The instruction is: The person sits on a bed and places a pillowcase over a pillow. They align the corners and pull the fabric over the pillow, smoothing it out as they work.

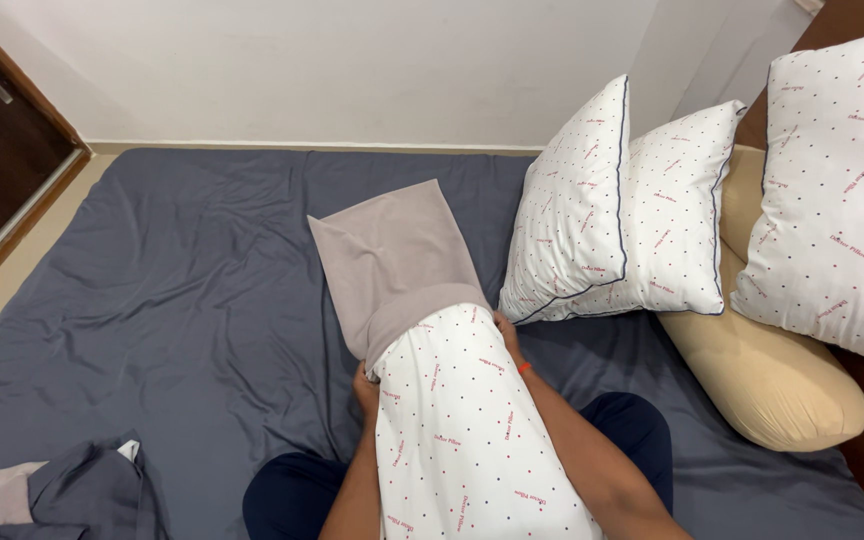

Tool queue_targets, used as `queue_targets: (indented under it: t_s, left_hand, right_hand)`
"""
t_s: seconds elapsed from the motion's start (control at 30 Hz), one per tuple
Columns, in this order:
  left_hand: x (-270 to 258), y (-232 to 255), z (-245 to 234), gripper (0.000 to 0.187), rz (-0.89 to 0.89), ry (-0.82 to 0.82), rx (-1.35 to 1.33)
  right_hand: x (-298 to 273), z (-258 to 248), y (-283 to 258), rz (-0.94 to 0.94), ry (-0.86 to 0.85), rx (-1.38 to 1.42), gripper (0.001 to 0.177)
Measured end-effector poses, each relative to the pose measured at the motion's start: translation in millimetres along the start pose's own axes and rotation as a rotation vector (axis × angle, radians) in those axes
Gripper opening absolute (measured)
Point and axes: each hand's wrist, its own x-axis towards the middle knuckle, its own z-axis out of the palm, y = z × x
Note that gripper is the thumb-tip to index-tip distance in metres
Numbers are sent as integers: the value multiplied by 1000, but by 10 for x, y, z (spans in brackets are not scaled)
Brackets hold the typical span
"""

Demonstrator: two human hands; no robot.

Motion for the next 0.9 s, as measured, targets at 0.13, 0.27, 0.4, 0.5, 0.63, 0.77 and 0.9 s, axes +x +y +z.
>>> queue_targets:
  t_s: [0.13, 0.27, 0.4, 0.5, 0.63, 0.77, 0.9]
  left_hand:
    - [21, 26, -26, 25, -132, 251, 425]
    - [64, 62, -19, 21, -229, 298, 666]
    - [-77, 14, -149, 26, -309, 100, 955]
    - [-229, 129, -260, 33, -291, -104, 1021]
    - [-149, 671, -256, 27, 70, -125, 1026]
    - [-5, 1155, -9, 41, 384, -172, 974]
    - [-119, 1081, 84, 19, 495, -341, 1003]
  right_hand:
    - [22, -26, -148, -196, 189, -344, 34]
    - [18, -146, -117, -67, 409, -886, 30]
    - [-207, -314, 91, 181, 233, -1136, 27]
    - [-355, -342, -110, 281, 59, -1145, 25]
    - [-429, -240, -468, -35, 172, -1036, 23]
    - [-404, -116, -654, -701, 61, -940, 29]
    - [-532, -107, -777, -764, -42, -943, 18]
